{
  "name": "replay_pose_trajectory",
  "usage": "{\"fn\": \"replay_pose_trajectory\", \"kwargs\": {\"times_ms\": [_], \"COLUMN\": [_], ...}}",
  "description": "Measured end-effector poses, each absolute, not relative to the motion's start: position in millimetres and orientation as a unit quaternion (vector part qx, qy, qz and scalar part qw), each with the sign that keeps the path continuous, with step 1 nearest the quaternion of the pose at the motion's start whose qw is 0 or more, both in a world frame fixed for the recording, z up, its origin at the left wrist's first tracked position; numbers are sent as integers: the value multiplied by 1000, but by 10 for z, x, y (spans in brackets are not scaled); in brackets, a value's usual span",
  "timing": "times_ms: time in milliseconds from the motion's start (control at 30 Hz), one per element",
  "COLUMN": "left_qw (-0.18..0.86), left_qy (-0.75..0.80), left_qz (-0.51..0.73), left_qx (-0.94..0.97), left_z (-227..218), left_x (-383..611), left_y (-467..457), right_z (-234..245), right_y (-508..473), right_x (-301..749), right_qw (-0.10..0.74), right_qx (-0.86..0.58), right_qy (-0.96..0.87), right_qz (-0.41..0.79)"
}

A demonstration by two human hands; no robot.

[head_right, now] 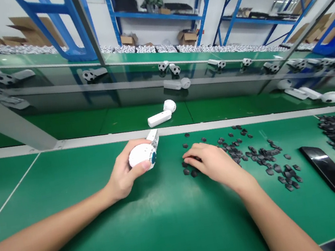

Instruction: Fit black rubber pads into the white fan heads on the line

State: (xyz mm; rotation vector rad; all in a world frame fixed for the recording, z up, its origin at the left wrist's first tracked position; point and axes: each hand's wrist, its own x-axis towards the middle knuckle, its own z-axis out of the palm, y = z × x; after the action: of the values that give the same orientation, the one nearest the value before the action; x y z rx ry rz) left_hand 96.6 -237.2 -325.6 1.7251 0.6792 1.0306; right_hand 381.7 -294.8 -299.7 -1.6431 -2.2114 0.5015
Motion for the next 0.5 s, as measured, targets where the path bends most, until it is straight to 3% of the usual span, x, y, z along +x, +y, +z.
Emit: {"fn": "replay_pose_trajectory", "kwargs": {"times_ms": [200, 500], "left_qw": [447, 405], "left_qy": [313, 345], "left_qz": [402, 313], "left_qx": [735, 787], "left_z": [-3280, -3270], "left_x": [972, 1002], "left_y": [-2401, -2432], "right_z": [-3066, -3063], "right_y": [-2918, -2933], "right_x": [3813, 3607], "right_qw": [121, 225], "right_qx": [-576, -584], "right_qy": [-787, -737], "right_qz": [184, 255]}}
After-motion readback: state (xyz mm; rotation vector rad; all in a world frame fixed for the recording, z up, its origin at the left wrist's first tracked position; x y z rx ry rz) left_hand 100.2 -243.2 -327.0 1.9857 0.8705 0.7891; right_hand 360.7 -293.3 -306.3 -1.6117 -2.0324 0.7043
